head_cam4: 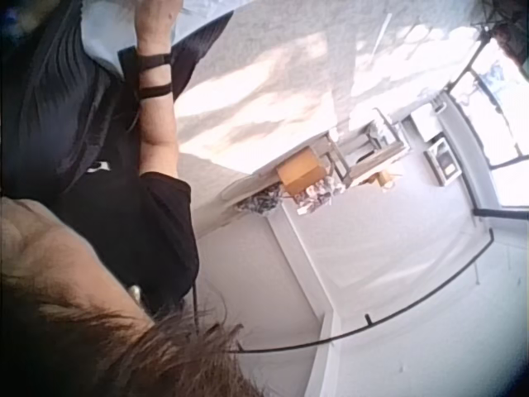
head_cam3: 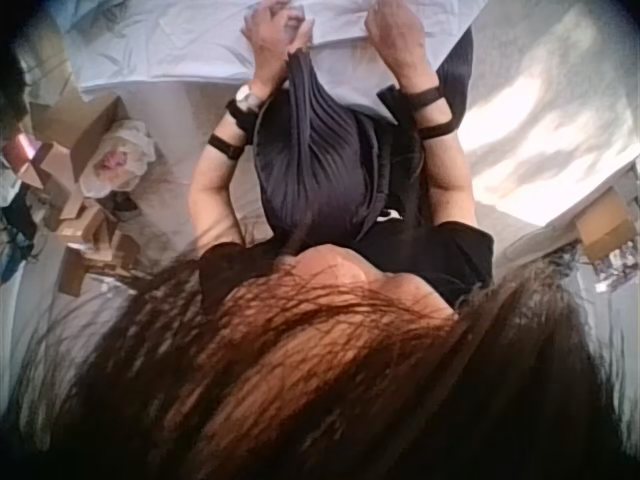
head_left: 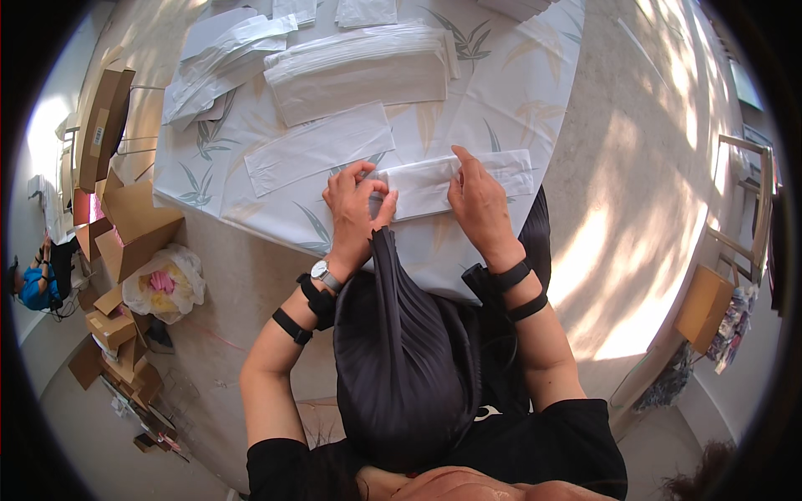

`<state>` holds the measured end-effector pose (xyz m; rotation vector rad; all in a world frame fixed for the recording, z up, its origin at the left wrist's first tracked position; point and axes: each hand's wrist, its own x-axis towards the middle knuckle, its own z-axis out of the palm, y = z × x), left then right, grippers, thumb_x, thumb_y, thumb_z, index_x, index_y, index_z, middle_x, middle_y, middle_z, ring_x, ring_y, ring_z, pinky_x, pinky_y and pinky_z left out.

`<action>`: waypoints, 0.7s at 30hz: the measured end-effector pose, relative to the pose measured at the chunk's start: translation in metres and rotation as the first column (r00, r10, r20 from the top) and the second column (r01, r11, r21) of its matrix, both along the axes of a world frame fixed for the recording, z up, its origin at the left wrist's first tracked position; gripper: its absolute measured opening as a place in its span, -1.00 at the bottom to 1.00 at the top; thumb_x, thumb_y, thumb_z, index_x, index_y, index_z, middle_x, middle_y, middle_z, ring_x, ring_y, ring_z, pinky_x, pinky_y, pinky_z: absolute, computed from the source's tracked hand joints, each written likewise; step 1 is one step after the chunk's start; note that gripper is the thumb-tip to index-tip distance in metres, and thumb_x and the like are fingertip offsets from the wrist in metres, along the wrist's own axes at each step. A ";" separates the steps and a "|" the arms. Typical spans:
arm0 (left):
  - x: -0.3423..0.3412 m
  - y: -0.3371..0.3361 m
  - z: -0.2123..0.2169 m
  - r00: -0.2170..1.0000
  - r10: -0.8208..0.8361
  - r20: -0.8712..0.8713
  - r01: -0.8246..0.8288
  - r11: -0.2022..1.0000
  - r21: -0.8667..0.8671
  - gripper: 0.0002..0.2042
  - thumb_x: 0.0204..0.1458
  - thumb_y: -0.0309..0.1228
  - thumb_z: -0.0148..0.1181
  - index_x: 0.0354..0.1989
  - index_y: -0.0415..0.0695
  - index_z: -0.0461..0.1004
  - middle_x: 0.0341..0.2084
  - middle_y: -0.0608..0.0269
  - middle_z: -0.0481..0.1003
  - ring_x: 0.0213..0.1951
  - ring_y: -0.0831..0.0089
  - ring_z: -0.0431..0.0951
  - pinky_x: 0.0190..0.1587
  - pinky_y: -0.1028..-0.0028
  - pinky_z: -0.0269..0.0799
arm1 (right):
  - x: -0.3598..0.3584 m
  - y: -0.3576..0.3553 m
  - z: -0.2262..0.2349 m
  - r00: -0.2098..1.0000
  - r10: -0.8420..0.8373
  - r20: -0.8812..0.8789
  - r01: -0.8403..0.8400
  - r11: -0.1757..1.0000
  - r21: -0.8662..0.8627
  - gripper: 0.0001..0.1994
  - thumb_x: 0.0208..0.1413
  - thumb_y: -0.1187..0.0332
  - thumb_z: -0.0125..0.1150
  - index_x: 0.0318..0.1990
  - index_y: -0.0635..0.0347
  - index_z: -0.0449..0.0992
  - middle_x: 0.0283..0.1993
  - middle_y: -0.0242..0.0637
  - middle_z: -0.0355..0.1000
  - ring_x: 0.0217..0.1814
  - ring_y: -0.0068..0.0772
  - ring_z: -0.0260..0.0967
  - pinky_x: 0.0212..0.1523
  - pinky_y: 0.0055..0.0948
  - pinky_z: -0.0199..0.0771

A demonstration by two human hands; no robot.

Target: Folding white paper or fabric strips into small rectangles on a table.

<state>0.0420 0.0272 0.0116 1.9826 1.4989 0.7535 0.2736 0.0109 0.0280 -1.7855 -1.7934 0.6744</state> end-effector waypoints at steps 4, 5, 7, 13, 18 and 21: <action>0.000 0.000 -0.002 1.000 0.012 0.018 -0.012 1.000 -0.013 -0.85 0.09 -0.38 0.47 -0.27 -0.12 0.61 0.19 0.19 0.49 0.13 0.15 0.40 0.31 0.14 0.18 | 0.001 0.000 0.001 1.000 -0.006 -0.014 0.006 1.000 -0.024 -0.48 0.29 0.57 0.21 0.40 0.31 0.33 -0.04 0.06 0.54 -0.01 0.19 0.55 0.01 0.00 0.57; 0.000 0.000 -0.002 1.000 0.014 0.026 -0.013 1.000 -0.017 -0.85 0.09 -0.38 0.47 -0.28 -0.12 0.61 0.19 0.19 0.49 0.13 0.15 0.40 0.31 0.14 0.18 | 0.001 -0.001 0.001 1.000 -0.011 -0.021 0.010 0.999 -0.032 -0.48 0.29 0.57 0.21 0.40 0.31 0.33 -0.04 0.06 0.54 -0.01 0.19 0.55 0.02 0.01 0.56; 0.000 0.000 -0.002 0.999 0.014 0.037 -0.014 1.000 -0.020 -0.85 0.08 -0.39 0.47 -0.29 -0.12 0.60 0.19 0.19 0.49 0.14 0.15 0.40 0.31 0.13 0.18 | 0.002 -0.002 0.004 0.999 -0.027 -0.035 0.026 0.999 -0.027 -0.49 0.30 0.56 0.22 0.39 0.31 0.34 -0.05 0.06 0.54 -0.02 0.18 0.55 0.01 0.00 0.57; -0.002 0.000 -0.002 0.999 0.006 0.038 -0.006 1.000 -0.007 -0.85 0.05 -0.41 0.46 -0.31 -0.13 0.58 0.20 0.19 0.49 0.13 0.15 0.40 0.31 0.13 0.18 | 0.000 -0.003 0.013 0.998 -0.048 -0.033 0.047 0.998 -0.030 -0.51 0.32 0.54 0.22 0.39 0.30 0.36 -0.07 0.04 0.54 -0.06 0.16 0.57 -0.03 -0.02 0.58; -0.001 0.000 0.000 0.999 0.008 0.036 -0.007 1.000 -0.014 -0.85 0.04 -0.41 0.46 -0.33 -0.11 0.56 0.20 0.17 0.48 0.15 0.14 0.40 0.32 0.13 0.18 | 0.002 -0.003 0.009 0.998 -0.053 -0.023 0.053 0.998 -0.027 -0.52 0.33 0.53 0.22 0.38 0.31 0.36 -0.05 0.05 0.55 -0.06 0.15 0.57 -0.03 -0.02 0.58; -0.002 0.000 -0.002 1.000 0.009 0.027 -0.009 1.000 -0.003 -0.83 0.03 -0.43 0.47 -0.31 -0.12 0.56 0.21 0.15 0.47 0.17 0.14 0.40 0.32 0.11 0.19 | 0.002 -0.003 0.004 0.998 -0.055 -0.024 0.054 0.998 -0.034 -0.53 0.34 0.53 0.22 0.38 0.31 0.36 -0.04 0.06 0.56 -0.04 0.17 0.58 -0.02 -0.01 0.59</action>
